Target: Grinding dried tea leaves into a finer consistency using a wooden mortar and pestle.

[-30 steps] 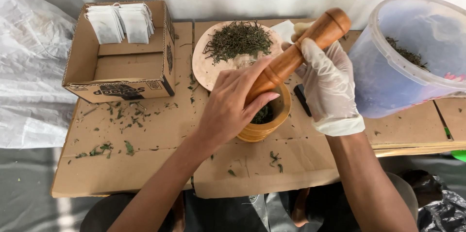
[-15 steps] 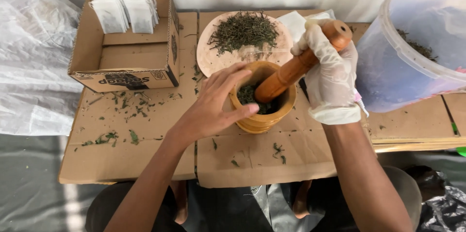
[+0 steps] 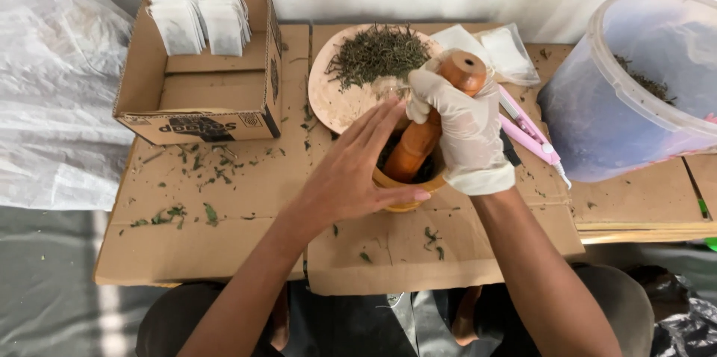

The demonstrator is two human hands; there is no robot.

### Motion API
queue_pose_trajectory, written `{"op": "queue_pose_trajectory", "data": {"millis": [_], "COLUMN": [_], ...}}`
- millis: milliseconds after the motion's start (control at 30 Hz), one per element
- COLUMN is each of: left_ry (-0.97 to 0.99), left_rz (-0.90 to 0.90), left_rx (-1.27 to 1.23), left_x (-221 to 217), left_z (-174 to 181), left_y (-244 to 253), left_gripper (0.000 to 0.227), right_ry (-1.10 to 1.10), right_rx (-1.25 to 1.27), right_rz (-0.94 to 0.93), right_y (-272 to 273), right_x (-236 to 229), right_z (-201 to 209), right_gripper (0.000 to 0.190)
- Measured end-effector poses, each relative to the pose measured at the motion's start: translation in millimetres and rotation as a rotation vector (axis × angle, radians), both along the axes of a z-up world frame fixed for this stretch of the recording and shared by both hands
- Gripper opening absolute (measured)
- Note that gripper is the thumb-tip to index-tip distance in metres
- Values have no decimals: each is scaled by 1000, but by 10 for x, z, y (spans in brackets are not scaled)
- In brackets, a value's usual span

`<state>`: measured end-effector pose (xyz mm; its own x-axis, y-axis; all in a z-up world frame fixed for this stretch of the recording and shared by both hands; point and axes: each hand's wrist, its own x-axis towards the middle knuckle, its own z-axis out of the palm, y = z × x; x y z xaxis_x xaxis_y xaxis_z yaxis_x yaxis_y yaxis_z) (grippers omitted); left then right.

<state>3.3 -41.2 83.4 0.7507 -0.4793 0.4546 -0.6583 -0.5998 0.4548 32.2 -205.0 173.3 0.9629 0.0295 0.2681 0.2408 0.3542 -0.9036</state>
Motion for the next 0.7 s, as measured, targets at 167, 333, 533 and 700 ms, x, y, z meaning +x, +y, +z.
{"op": "queue_pose_trajectory", "data": {"millis": [167, 333, 533, 700], "left_ry": [-55, 77, 15, 118], "left_rz": [23, -2, 34, 83], "left_rx": [43, 48, -11, -34], "left_x": [50, 31, 20, -17], "left_z": [11, 78, 149, 160], "left_y": [-14, -62, -82, -95], "left_gripper": [118, 112, 115, 131], "right_ry": [-232, -156, -157, -5], "right_rx": [-56, 170, 43, 24], "right_rz": [-76, -85, -128, -21], "right_y": [-89, 57, 204, 73], "right_x": [-47, 17, 160, -157], "right_z": [53, 166, 67, 208], "right_gripper": [14, 61, 47, 40]}}
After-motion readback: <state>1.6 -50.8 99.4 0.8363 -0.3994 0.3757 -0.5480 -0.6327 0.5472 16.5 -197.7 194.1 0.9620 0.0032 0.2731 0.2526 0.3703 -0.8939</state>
